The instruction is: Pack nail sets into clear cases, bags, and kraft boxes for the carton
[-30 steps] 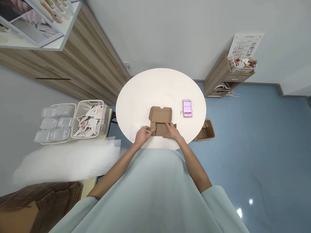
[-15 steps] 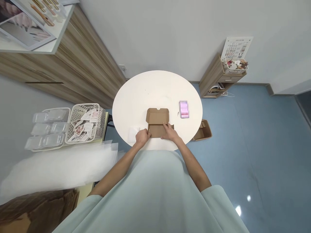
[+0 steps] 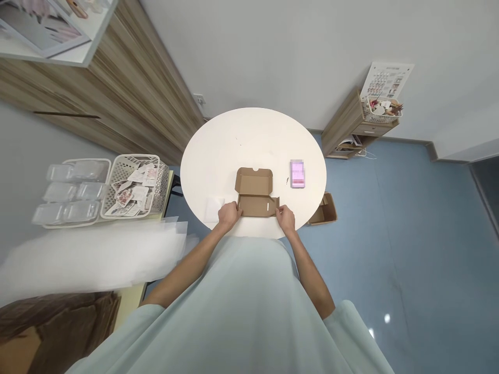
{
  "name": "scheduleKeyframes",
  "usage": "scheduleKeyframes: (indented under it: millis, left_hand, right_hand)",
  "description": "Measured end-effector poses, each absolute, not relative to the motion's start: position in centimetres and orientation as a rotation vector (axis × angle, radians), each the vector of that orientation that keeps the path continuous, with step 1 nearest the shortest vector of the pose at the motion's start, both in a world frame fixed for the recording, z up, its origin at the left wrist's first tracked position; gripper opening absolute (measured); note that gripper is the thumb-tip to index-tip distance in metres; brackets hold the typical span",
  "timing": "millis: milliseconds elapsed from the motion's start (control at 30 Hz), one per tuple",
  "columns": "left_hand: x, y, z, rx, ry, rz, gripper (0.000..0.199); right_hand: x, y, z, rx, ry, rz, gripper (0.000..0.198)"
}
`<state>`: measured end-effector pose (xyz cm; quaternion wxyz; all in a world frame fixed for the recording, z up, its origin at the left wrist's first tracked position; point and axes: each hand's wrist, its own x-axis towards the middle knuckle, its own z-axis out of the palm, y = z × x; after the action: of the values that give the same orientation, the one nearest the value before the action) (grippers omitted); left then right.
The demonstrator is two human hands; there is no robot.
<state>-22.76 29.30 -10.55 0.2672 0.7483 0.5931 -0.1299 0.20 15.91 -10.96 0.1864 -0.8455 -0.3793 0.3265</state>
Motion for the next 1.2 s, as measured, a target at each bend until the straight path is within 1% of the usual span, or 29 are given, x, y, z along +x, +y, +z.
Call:
scheduleKeyframes:
  millis: [267,400,433,567,667,800,933,1033,1100,1200]
  left_hand:
    - [-22.5,29.2,-10.4,2.025,1.619,-0.360,0.023]
    - [-22.4,29.0,-10.4,2.017,1.617,-0.345,0.022]
    - [-22.4,28.9,-10.4,2.014,1.620,-0.342,0.022]
    - [-22.4,28.4,-10.4,2.006,1.624,-0.328,0.023]
    - [-22.5,27.9,-10.4,1.999,1.626,-0.326,0.024]
    - [-22.6,27.4,-10.3,1.992,1.628,-0.330,0.025]
    - [-22.7,27.0,-10.2,1.976,1.635,-0.333,0.025]
    - [-22.9,26.5,-10.1,1.971,1.637,-0.306,0.025]
    - [-23.5,26.4,-10.1,1.951,1.633,-0.256,0.031]
    - [-25.4,26.8,-10.1,1.872,1.707,-0.097,0.042]
  right_hand:
    - [-1.3,17.0,-9.5,-2.295,-1.123,0.922,0.024]
    - [-2.2,17.9,-9.1,-2.268,-1.223,0.960,0.033]
    - [-2.3,18.2,-9.2,-2.272,-1.230,0.950,0.032]
    - [-2.2,19.1,-9.9,-2.367,-1.214,0.905,0.018]
    - [-2.2,19.5,-10.4,-2.456,-1.266,0.901,0.014]
    - [-2.7,20.0,-10.2,-2.607,-1.377,0.845,0.019]
    - [-3.6,20.4,-9.7,-2.722,-1.470,0.759,0.019]
    - [-3.7,20.4,-9.3,-2.742,-1.497,0.757,0.019]
    - [-3.6,20.0,-8.9,-2.731,-1.504,0.757,0.020]
    - [-3.3,19.1,-8.1,-2.686,-1.468,0.727,0.032]
